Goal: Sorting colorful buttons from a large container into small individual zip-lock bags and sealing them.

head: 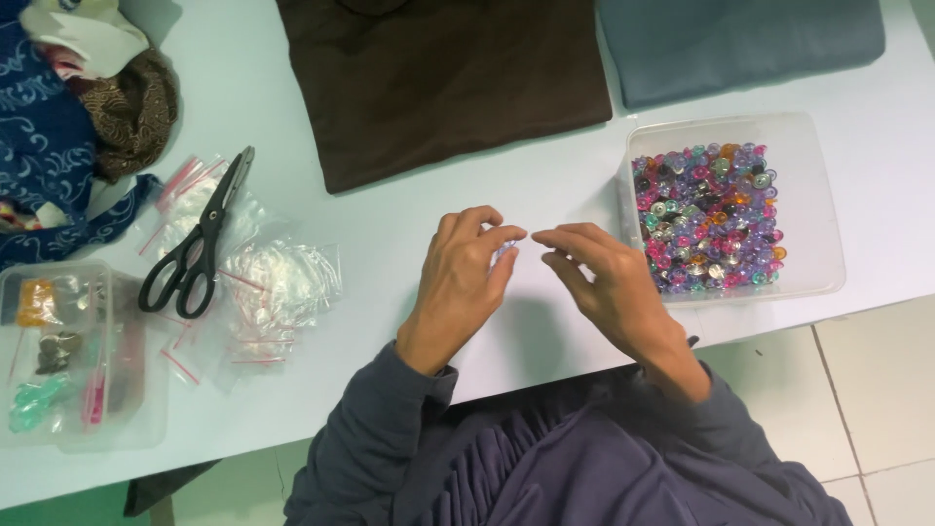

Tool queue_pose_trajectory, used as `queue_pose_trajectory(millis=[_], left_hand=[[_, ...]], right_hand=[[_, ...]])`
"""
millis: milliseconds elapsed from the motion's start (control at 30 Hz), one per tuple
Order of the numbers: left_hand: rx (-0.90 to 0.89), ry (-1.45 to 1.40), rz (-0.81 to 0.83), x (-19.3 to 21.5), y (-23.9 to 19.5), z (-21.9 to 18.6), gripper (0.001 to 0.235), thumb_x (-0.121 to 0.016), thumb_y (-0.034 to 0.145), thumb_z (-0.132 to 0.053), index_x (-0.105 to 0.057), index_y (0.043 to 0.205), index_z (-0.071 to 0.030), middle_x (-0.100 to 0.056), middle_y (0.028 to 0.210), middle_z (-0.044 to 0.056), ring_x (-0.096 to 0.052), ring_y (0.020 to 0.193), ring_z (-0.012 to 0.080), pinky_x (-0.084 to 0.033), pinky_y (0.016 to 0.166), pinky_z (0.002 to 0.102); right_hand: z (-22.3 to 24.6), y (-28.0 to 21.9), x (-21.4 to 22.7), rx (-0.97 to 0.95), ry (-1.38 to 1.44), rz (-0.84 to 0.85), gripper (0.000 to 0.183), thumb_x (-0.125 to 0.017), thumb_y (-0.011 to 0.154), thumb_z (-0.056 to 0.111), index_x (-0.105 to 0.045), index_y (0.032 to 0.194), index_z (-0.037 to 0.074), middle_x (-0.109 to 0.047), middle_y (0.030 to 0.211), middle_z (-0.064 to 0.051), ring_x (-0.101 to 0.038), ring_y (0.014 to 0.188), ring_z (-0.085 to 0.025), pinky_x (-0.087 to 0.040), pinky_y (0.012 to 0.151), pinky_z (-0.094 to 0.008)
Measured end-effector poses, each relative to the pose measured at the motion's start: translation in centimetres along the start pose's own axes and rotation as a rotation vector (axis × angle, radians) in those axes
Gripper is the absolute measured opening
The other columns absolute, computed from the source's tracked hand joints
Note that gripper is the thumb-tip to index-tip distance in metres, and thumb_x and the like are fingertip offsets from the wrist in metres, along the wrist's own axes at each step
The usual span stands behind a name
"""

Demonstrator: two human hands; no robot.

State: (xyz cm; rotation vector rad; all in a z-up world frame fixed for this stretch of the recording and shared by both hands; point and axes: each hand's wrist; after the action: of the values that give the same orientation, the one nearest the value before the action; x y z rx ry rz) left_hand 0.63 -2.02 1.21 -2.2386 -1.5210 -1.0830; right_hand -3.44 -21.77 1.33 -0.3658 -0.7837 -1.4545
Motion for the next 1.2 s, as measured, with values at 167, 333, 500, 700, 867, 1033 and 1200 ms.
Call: queue_pose_trajectory(millis=[167,333,500,700,867,1033,1200], left_hand=[[-0.215,-0.031,0.013,-4.0,3.6,-4.8,0.023,-0.074,0.090,-0.015,-0.073,0.112,-0.009,-0.061,0.114,0.011,-0.057,0.104,0.0336,-0.048,0.083,0.047],[-0.367,0.046,0.050,-11.1,6.9,-9.0,0.016,-0.075,0.087,-0.015,-0.075,0.102,-0.009,-0.059,0.105,0.009,-0.055,0.097,0.0316,-0.046,0.079,0.046],[-0.354,0.484,0.247,-18.9,9.1,-10.5,0.014,-0.070,0.082,-0.017,-0.073,0.075,-0.028,-0.061,0.095,0.000,-0.054,0.095,0.0252,-0.042,0.080,0.038],[-0.351,0.439,0.206,-21.5,9.9,-9.2,0.018,-0.067,0.082,-0.012,-0.069,0.069,-0.025,-0.060,0.097,0.003,-0.053,0.093,0.0259,-0.044,0.079,0.039],[-0.379,0.345,0.174,-21.0,9.7,-8.5,0.013,-0.074,0.073,-0.011,-0.069,0.064,-0.019,-0.058,0.099,0.006,-0.050,0.096,0.0294,-0.044,0.074,0.039],[-0.405,0.282,0.073,-20.5,9.8,-8.5,0.006,-0.075,0.073,-0.004,-0.070,0.073,-0.009,-0.057,0.101,0.009,-0.050,0.097,0.0311,-0.047,0.074,0.040],[-0.366,0.440,0.158,-20.7,9.8,-8.5,0.018,-0.069,0.079,-0.012,-0.070,0.065,-0.024,-0.059,0.100,0.004,-0.050,0.099,0.0277,-0.045,0.076,0.038]], right_hand=[[-0.2,-2.4,8.3,-0.023,-0.129,-0.116,0.022,-0.080,0.093,0.003,-0.078,0.115,0.006,-0.075,0.108,-0.013,-0.072,0.094,-0.024,-0.061,0.077,-0.033],[-7.5,-5.2,13.1,-0.163,-0.492,-0.113,0.014,-0.083,0.099,0.018,-0.081,0.112,0.020,-0.071,0.113,-0.006,-0.063,0.107,-0.025,-0.051,0.081,-0.038],[-12.1,-5.1,13.1,-0.339,-0.713,0.195,0.021,-0.080,0.080,0.011,-0.082,0.098,0.020,-0.062,0.088,-0.006,-0.051,0.085,-0.031,-0.047,0.074,-0.041],[-11.5,-3.4,12.6,-0.503,-0.729,0.330,0.022,-0.063,0.090,0.012,-0.060,0.068,0.006,-0.050,0.084,-0.005,-0.045,0.084,-0.028,-0.041,0.066,-0.040],[-11.1,-3.7,12.5,-0.489,-0.677,0.290,0.022,-0.064,0.096,0.021,-0.067,0.077,0.010,-0.050,0.084,-0.005,-0.045,0.084,-0.028,-0.041,0.068,-0.041],[-10.9,-3.8,12.6,-0.463,-0.560,0.184,0.022,-0.066,0.101,0.028,-0.079,0.100,0.010,-0.060,0.096,-0.008,-0.053,0.095,-0.030,-0.047,0.075,-0.045],[-10.4,-3.2,12.4,-0.509,-0.783,0.344,0.025,-0.064,0.096,0.028,-0.070,0.075,0.018,-0.054,0.086,-0.004,-0.049,0.085,-0.029,-0.045,0.069,-0.041]])
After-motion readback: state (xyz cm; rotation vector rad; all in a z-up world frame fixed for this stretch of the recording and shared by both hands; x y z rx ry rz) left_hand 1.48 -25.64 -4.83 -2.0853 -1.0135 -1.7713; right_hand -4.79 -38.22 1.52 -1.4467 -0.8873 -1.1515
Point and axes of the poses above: each hand's wrist, its own y-axis towards the middle knuckle, its own x-axis out of the back of the hand, z = x × y
